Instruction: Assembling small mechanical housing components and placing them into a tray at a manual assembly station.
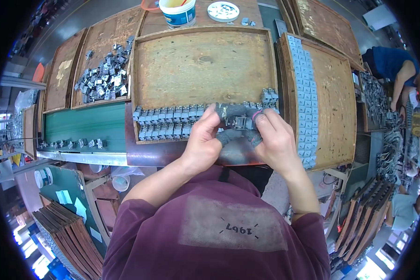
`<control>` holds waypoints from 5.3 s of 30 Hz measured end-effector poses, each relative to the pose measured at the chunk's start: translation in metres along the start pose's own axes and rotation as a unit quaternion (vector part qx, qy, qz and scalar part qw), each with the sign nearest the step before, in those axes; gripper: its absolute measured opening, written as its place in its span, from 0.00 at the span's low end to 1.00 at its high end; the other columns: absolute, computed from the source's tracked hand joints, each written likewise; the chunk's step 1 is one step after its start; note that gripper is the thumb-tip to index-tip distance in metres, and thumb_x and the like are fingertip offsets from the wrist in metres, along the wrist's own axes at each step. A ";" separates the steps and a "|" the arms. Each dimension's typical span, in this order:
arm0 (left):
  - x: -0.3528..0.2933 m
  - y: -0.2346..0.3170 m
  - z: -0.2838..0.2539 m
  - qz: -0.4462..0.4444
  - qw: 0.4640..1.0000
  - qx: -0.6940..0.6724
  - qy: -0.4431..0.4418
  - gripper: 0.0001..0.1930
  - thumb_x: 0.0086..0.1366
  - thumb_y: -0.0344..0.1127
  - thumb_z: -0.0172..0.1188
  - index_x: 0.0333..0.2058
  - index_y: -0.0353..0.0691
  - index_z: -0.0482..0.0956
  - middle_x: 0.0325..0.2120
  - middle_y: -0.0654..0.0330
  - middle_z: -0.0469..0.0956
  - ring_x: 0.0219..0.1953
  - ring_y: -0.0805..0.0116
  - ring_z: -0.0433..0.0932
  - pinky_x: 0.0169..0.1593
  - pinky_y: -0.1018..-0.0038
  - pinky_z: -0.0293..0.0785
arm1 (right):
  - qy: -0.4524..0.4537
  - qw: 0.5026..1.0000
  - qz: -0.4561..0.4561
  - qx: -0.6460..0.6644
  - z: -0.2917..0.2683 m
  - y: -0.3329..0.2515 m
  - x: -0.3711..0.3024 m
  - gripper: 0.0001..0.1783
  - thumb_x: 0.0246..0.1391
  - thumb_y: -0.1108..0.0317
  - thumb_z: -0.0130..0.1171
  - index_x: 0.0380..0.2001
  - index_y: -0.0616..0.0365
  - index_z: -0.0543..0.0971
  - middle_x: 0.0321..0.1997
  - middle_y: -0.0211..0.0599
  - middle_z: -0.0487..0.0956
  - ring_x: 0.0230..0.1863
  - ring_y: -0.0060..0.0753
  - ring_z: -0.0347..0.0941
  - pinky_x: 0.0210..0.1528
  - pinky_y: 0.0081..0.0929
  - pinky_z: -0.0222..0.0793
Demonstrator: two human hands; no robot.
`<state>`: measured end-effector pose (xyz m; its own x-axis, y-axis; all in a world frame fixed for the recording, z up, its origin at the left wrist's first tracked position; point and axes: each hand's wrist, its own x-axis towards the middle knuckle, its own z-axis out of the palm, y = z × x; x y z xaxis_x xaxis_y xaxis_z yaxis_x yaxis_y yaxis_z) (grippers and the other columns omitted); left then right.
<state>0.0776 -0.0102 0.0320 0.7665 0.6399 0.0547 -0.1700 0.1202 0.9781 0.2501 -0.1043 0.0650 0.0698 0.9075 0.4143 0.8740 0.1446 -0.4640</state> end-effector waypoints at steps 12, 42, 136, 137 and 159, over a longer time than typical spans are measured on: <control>0.025 -0.028 0.013 0.155 0.913 0.375 0.032 0.38 0.48 0.26 0.67 0.61 0.31 0.66 0.55 0.45 0.74 0.57 0.48 0.72 0.57 0.63 0.71 | -0.051 0.982 0.163 0.086 0.001 0.009 -0.007 0.19 0.49 0.64 0.68 0.38 0.67 0.76 0.38 0.48 0.77 0.38 0.49 0.78 0.38 0.37 0.73; 0.158 -0.108 0.006 -0.192 0.896 0.364 -0.167 0.26 0.50 0.31 0.60 0.52 0.35 0.76 0.49 0.42 0.70 0.55 0.44 0.70 0.60 0.60 0.69 | 0.027 0.864 0.501 0.028 -0.027 0.293 0.098 0.20 0.53 0.55 0.62 0.45 0.55 0.85 0.40 0.36 0.85 0.41 0.35 0.79 0.42 0.36 0.73; 0.034 -0.023 0.007 0.007 0.991 0.129 -0.040 0.31 0.60 0.19 0.58 0.64 0.37 0.68 0.59 0.56 0.70 0.57 0.65 0.71 0.51 0.75 0.72 | -0.056 0.996 0.073 0.017 0.001 0.033 -0.002 0.16 0.41 0.79 0.63 0.39 0.66 0.77 0.36 0.46 0.76 0.37 0.54 0.76 0.37 0.41 0.74; 0.036 -0.020 0.013 0.034 0.972 0.232 -0.021 0.33 0.58 0.22 0.60 0.64 0.36 0.66 0.58 0.54 0.70 0.56 0.61 0.71 0.52 0.73 0.72 | -0.029 0.997 0.076 -0.003 0.006 0.033 -0.004 0.17 0.42 0.79 0.63 0.39 0.67 0.77 0.37 0.47 0.76 0.38 0.54 0.76 0.37 0.41 0.74; 0.098 -0.063 -0.001 0.115 0.931 0.344 -0.046 0.32 0.47 0.28 0.67 0.56 0.37 0.74 0.45 0.48 0.74 0.46 0.48 0.74 0.54 0.64 0.72 | -0.074 0.934 0.322 0.135 -0.028 0.146 0.029 0.19 0.53 0.54 0.66 0.37 0.61 0.82 0.33 0.46 0.82 0.36 0.37 0.80 0.40 0.34 0.73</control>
<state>0.1627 0.0451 -0.0245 0.8136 0.5177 0.2644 0.0766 -0.5464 0.8340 0.3931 -0.0678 0.0314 0.4540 0.8825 -0.1229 0.5190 -0.3740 -0.7686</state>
